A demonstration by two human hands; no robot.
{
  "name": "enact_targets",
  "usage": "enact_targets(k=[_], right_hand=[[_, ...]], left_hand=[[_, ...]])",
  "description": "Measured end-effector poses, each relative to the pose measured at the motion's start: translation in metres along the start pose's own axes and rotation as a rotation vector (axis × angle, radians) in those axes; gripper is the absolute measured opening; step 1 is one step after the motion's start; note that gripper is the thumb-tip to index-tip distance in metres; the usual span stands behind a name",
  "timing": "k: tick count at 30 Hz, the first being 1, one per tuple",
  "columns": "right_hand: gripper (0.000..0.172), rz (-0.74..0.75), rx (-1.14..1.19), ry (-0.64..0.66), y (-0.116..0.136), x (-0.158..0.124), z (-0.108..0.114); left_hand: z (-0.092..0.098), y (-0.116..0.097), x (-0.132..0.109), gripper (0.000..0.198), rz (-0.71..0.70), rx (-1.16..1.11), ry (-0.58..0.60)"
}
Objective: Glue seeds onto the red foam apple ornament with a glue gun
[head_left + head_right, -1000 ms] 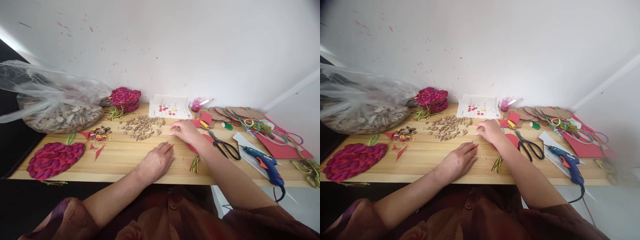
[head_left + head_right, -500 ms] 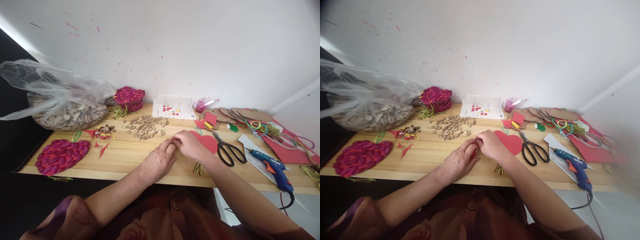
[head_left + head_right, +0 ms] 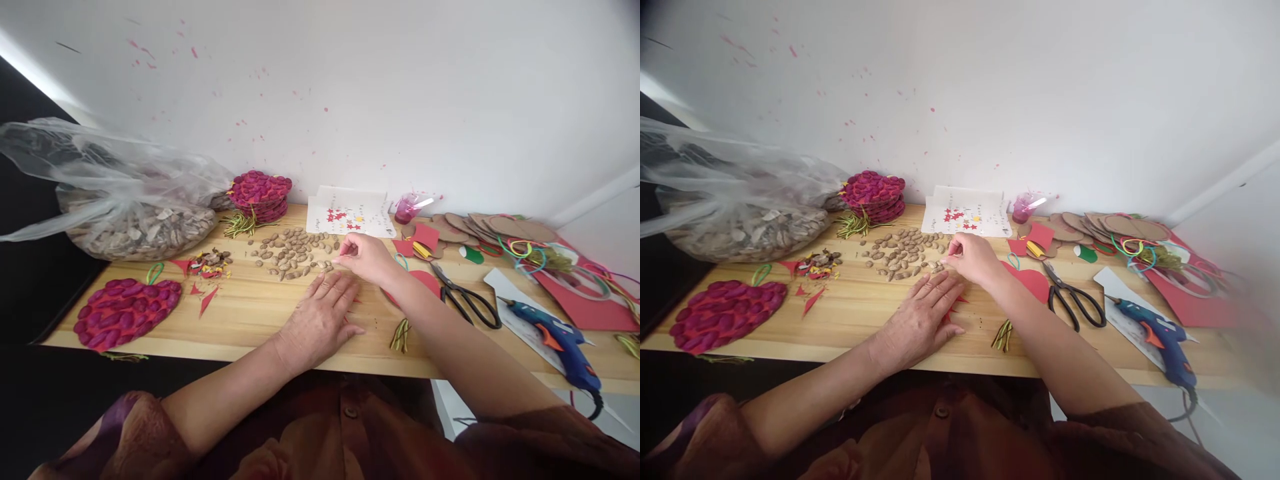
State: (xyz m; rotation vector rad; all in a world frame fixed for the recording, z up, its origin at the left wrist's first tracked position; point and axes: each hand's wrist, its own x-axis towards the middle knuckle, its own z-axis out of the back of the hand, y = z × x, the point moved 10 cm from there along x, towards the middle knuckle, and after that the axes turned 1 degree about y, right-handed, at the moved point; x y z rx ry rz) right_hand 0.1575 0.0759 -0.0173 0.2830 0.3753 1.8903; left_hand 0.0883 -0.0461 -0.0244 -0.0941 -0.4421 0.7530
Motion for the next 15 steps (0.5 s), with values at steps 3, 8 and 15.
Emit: enact_targets(k=[3, 8, 15], right_hand=[[0.028, 0.018, -0.08, -0.029, 0.005, 0.011, 0.002], [0.03, 0.04, -0.2, -0.052, 0.008, 0.022, -0.006], [0.031, 0.021, -0.288, -0.043, 0.003, 0.027, -0.015]], left_hand=[[-0.015, -0.003, 0.005, 0.081, -0.03, 0.002, 0.112], [-0.029, -0.002, 0.012, 0.084, -0.043, -0.072, 0.209], [-0.024, 0.001, -0.007, 0.078, -0.088, -0.133, 0.268]])
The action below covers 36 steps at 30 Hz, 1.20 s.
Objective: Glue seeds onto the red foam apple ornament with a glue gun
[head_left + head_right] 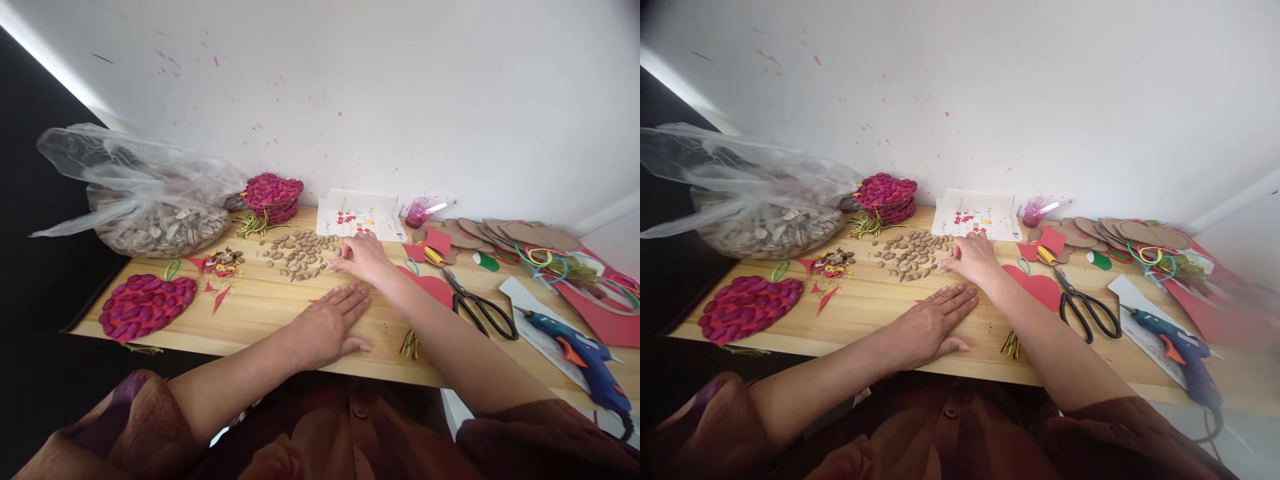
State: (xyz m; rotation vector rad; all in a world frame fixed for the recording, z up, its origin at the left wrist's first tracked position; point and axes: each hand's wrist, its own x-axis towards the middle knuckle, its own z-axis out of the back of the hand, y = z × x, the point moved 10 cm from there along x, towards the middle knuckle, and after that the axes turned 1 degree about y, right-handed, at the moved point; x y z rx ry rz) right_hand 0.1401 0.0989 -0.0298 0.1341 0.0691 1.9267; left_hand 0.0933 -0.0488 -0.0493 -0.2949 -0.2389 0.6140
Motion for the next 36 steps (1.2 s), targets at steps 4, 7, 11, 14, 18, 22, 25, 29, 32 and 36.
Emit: enact_targets(k=[4, 7, 11, 14, 18, 22, 25, 29, 32, 36], right_hand=[[0.031, 0.008, -0.016, -0.003, 0.0, -0.002, -0.001], [0.032, 0.015, -0.018, 0.003, 0.002, -0.003, -0.002], [0.031, -0.002, -0.023, 0.012, 0.001, -0.003, -0.004], [0.03, -0.024, -0.027, 0.018, -0.001, -0.004, -0.004], [0.03, -0.046, -0.028, 0.015, -0.002, -0.005, -0.004], [0.03, -0.048, -0.017, 0.006, -0.002, -0.006, -0.004], [0.03, -0.046, -0.002, -0.011, -0.002, -0.007, -0.004], [0.031, -0.047, 0.029, -0.041, -0.003, -0.008, -0.002], [0.029, -0.056, 0.064, -0.056, -0.005, -0.008, 0.0], [0.027, -0.064, 0.132, -0.065, -0.01, -0.011, 0.005]], left_hand=[[0.01, 0.001, -0.031, 0.072, 0.009, -0.03, -0.008], [0.018, 0.01, -0.056, 0.066, 0.028, -0.026, 0.013], [0.032, 0.035, -0.087, 0.056, 0.088, 0.019, -0.01], [0.044, 0.063, -0.108, 0.048, 0.182, 0.067, -0.083], [0.054, 0.103, -0.129, 0.048, 0.319, 0.115, -0.181], [0.07, 0.136, -0.142, 0.052, 0.417, 0.166, -0.32], [0.084, 0.154, -0.144, 0.049, 0.452, 0.247, -0.385], [0.109, 0.17, -0.143, 0.042, 0.488, 0.3, -0.463], [0.126, 0.182, -0.147, 0.041, 0.564, 0.271, -0.494], [0.139, 0.186, -0.154, 0.041, 0.628, 0.214, -0.505]])
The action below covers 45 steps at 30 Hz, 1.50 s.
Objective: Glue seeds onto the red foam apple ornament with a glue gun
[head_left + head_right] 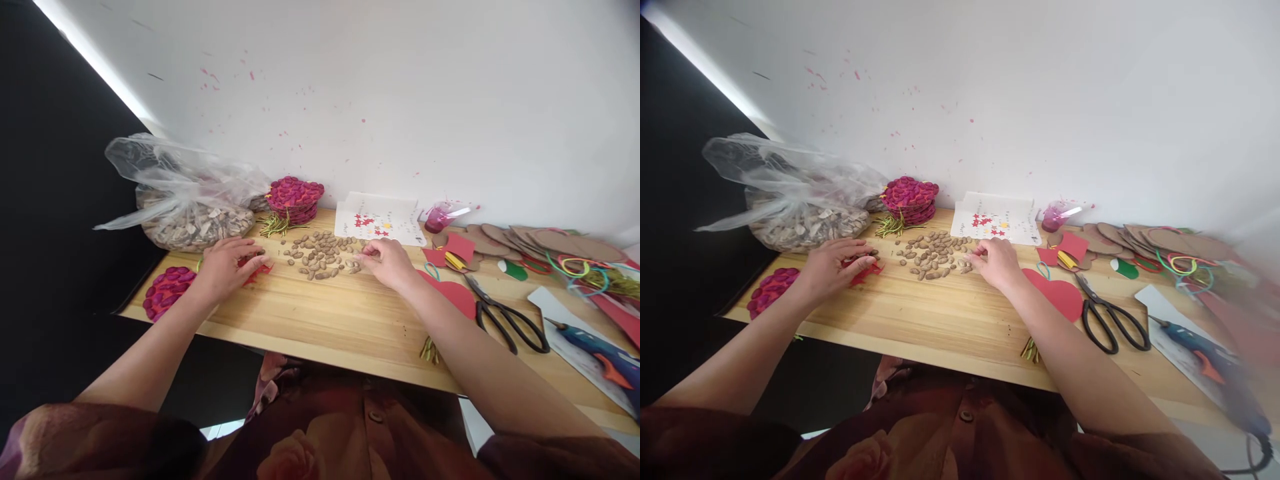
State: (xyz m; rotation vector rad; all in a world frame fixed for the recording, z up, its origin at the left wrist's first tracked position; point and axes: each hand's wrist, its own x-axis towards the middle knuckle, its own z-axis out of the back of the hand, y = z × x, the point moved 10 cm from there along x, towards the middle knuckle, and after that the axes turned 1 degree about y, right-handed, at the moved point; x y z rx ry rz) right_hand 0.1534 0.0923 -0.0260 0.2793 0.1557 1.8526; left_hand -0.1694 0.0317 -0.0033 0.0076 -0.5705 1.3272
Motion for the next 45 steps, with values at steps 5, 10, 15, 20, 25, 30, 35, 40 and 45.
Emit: enact_targets(k=[5, 10, 15, 20, 25, 30, 35, 40, 45], right_hand=[[0.025, -0.009, 0.1, -0.018, -0.005, -0.009, 0.01], [0.02, -0.02, 0.222, -0.06, -0.006, -0.027, 0.022], [0.022, -0.067, 0.349, -0.143, -0.018, -0.049, 0.039], [0.024, -0.122, 0.426, -0.184, -0.039, -0.067, 0.051], [0.027, -0.212, 0.403, -0.257, -0.063, -0.085, 0.063], [0.028, -0.303, 0.387, -0.304, -0.091, -0.11, 0.072], [0.027, -0.35, 0.38, -0.31, -0.115, -0.136, 0.073], [0.023, -0.329, 0.284, -0.332, -0.128, -0.143, 0.073], [0.017, -0.212, 0.179, -0.279, -0.119, -0.137, 0.061]], left_hand=[[0.008, -0.03, -0.009, 0.03, -0.154, 0.06, -0.037], [-0.017, -0.039, -0.016, 0.025, -0.229, 0.204, 0.085], [-0.012, -0.012, -0.01, 0.027, -0.057, 0.27, 0.003], [0.008, -0.017, -0.001, 0.027, -0.01, 0.172, -0.091], [0.018, -0.03, 0.014, 0.02, -0.033, 0.097, -0.148], [0.018, -0.059, 0.019, 0.022, -0.133, -0.057, -0.241], [-0.009, -0.119, 0.01, 0.018, -0.285, -0.256, -0.089], [-0.048, -0.197, -0.014, 0.018, -0.543, -0.303, 0.109], [-0.074, -0.262, -0.035, 0.03, -0.757, -0.339, 0.272]])
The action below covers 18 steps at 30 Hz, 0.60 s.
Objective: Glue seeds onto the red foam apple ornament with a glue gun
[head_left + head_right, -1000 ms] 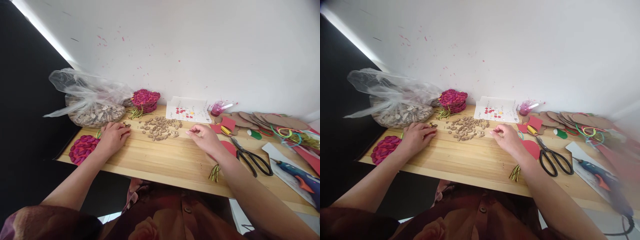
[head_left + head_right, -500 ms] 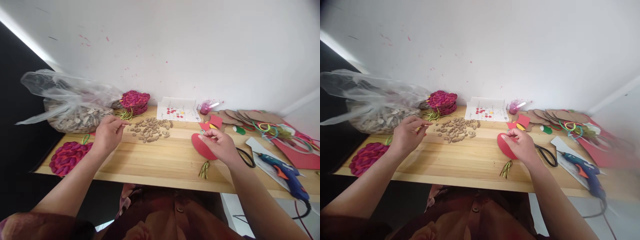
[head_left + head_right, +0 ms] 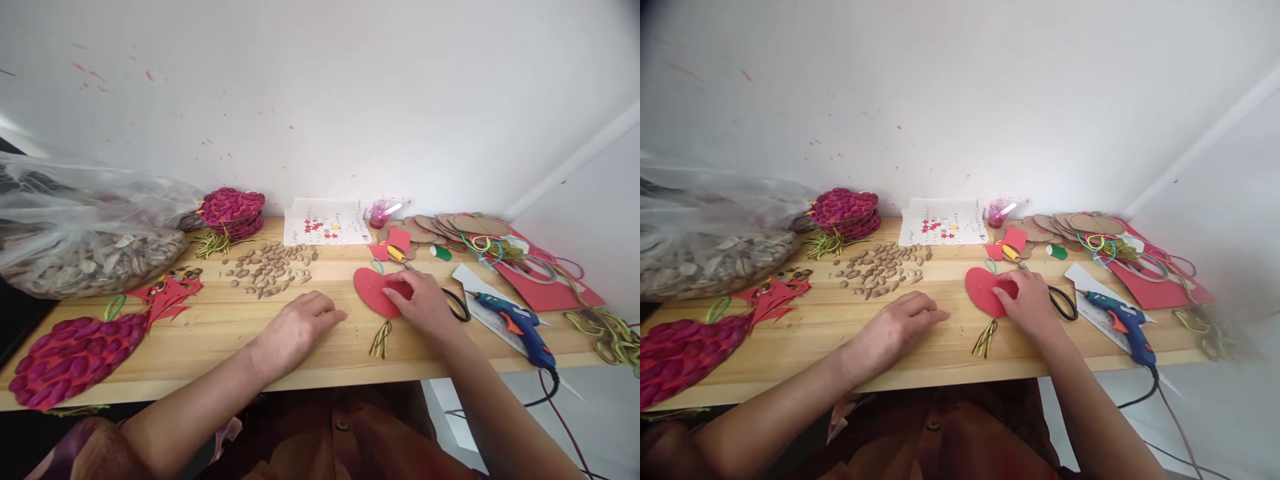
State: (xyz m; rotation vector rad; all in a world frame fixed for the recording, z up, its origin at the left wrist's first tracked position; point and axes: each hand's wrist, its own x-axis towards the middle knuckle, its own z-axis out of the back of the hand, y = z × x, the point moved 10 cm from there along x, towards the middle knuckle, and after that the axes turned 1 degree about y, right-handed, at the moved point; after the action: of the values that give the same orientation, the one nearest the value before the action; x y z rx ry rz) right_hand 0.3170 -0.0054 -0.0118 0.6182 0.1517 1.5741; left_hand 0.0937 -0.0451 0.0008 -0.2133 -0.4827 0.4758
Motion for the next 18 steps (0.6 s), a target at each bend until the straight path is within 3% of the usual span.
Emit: enact_targets(k=[6, 11, 14, 18], right_hand=[[0.014, 0.059, -0.034, 0.035, 0.022, -0.011, -0.013], [0.012, 0.084, 0.007, 0.047, 0.032, -0.018, -0.004], [0.01, 0.059, 0.023, 0.024, 0.023, -0.023, 0.008], [0.011, 0.029, 0.026, 0.015, 0.014, -0.033, 0.015]], left_hand=[[-0.022, -0.024, 0.03, 0.028, -0.061, 0.001, 0.094], [-0.035, -0.031, 0.033, 0.027, -0.129, 0.008, 0.087], [-0.028, -0.017, 0.029, 0.03, -0.098, -0.087, -0.036], [-0.003, 0.026, 0.025, 0.033, 0.077, -0.214, -0.284]])
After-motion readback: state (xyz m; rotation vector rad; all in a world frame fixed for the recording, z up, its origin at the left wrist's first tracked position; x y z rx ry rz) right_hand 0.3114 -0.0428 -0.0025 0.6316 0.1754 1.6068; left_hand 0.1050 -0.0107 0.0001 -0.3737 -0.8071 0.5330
